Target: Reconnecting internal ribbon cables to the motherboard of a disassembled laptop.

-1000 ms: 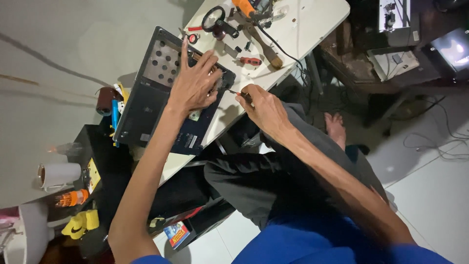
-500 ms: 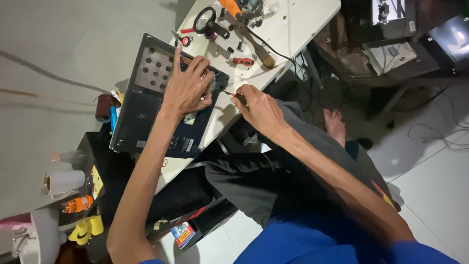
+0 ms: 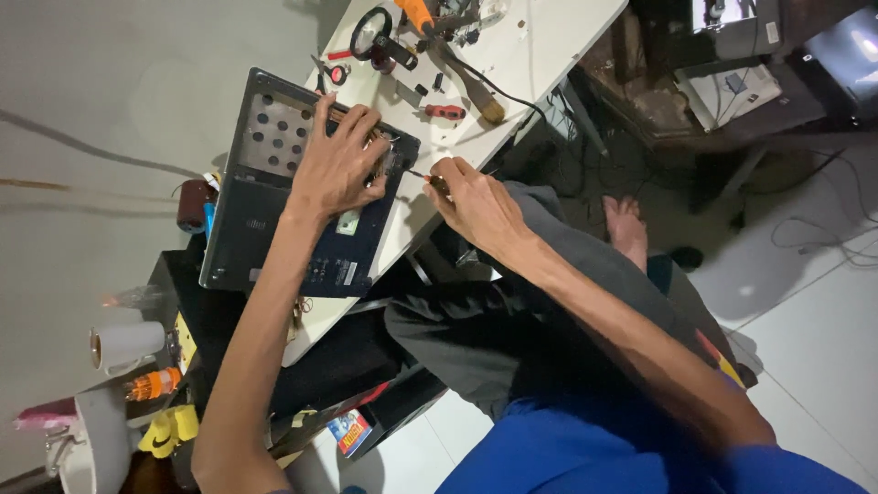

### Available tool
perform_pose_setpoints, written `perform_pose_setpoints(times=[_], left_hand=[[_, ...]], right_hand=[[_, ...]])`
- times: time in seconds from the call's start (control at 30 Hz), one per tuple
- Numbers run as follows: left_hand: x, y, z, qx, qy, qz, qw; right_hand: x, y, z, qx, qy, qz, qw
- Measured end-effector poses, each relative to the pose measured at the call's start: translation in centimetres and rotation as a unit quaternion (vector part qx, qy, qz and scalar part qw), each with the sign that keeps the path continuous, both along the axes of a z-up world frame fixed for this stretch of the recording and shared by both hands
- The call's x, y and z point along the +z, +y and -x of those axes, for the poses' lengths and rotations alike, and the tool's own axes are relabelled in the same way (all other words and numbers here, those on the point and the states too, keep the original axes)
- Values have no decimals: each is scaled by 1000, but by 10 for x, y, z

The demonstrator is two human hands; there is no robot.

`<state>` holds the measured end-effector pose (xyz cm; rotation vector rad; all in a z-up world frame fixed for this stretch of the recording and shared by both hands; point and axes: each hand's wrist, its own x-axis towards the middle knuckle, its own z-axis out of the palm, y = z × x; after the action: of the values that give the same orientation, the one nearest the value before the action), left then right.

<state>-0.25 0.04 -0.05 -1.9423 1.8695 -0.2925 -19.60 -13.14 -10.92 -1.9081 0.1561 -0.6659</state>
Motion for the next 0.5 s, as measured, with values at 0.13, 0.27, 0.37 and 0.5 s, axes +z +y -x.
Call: perform_pose_setpoints(times=[0.13, 0.27, 0.37, 0.5], left_hand=[[-2, 1, -4, -16, -24, -17, 999], [-1, 0, -3, -18, -26, -17, 999], [-1, 0, -3, -13, -24, -18, 999], [-6, 4, -9, -10, -29, -24, 999]], right_hand=[[-17, 1, -9, 0, -35, 17, 999], [-23, 4, -14, -11, -24, -10, 1000], [-13, -2, -9, 12, -34, -31, 999], [-10, -3, -7, 20, -31, -3, 999]])
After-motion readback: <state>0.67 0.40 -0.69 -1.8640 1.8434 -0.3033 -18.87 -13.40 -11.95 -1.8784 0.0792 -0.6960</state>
